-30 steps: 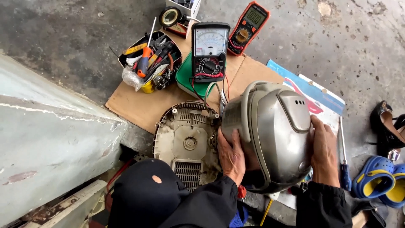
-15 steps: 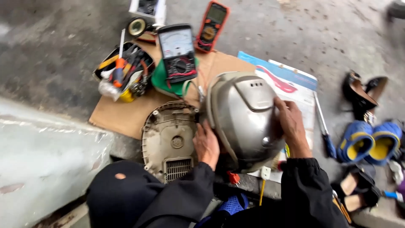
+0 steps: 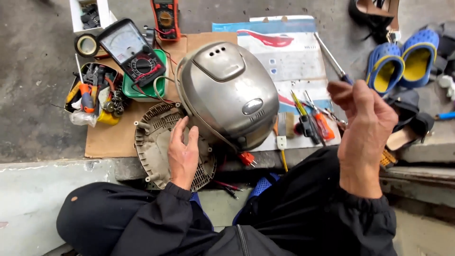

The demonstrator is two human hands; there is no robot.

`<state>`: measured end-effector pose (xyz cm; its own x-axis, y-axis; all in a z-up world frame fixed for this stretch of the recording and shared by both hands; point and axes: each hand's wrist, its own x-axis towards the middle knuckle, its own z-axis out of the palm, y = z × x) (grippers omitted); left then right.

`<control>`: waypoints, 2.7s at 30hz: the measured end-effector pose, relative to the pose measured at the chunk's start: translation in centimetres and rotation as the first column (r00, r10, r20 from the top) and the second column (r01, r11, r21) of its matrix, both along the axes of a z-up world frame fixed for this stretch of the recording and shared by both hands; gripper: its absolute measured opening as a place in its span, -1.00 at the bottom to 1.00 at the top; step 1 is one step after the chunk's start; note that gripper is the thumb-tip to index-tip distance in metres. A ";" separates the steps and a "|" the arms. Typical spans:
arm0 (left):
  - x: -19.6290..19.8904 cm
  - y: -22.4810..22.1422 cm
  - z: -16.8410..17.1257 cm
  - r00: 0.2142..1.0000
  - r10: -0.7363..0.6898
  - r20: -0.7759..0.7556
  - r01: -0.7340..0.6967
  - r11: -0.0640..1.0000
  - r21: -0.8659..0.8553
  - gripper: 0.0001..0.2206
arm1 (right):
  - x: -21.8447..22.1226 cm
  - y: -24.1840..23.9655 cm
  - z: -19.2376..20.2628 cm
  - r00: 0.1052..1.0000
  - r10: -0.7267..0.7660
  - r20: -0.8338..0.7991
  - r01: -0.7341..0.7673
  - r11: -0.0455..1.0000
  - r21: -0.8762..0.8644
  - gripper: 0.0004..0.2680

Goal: Troubleshooting and repairing a rice cooker by inspecting internal components and testing the interface.

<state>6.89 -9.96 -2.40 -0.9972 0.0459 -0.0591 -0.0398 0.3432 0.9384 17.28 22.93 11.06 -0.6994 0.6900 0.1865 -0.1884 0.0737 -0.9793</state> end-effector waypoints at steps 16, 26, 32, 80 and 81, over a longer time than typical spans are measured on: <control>3.9 3.8 -0.1 0.906 -0.383 -0.183 0.253 0.833 -0.492 0.31 | 2.5 -11.3 -24.7 0.931 0.075 0.357 0.095 0.895 -0.435 -0.53; 1.2 2.5 -1.1 0.875 -0.418 -0.246 0.265 0.837 -0.479 0.30 | 2.2 -11.2 -24.6 0.917 0.135 0.374 0.063 0.879 -0.472 -0.51; 8.5 -0.7 -7.0 0.945 -0.022 0.326 -0.110 0.918 0.382 -0.67 | 3.3 -12.0 -25.1 0.927 0.105 0.361 0.046 0.921 -0.386 -0.59; 13.0 -4.2 -17.9 0.406 0.203 0.891 -0.885 0.331 0.327 -0.24 | -4.8 -12.1 -13.5 0.863 0.332 0.380 0.181 0.499 -0.847 -0.20; 13.0 -4.1 -18.0 0.406 0.189 0.894 -0.881 0.340 0.328 -0.25 | -5.0 -12.0 -13.4 0.863 0.336 0.378 0.176 0.502 -0.847 -0.20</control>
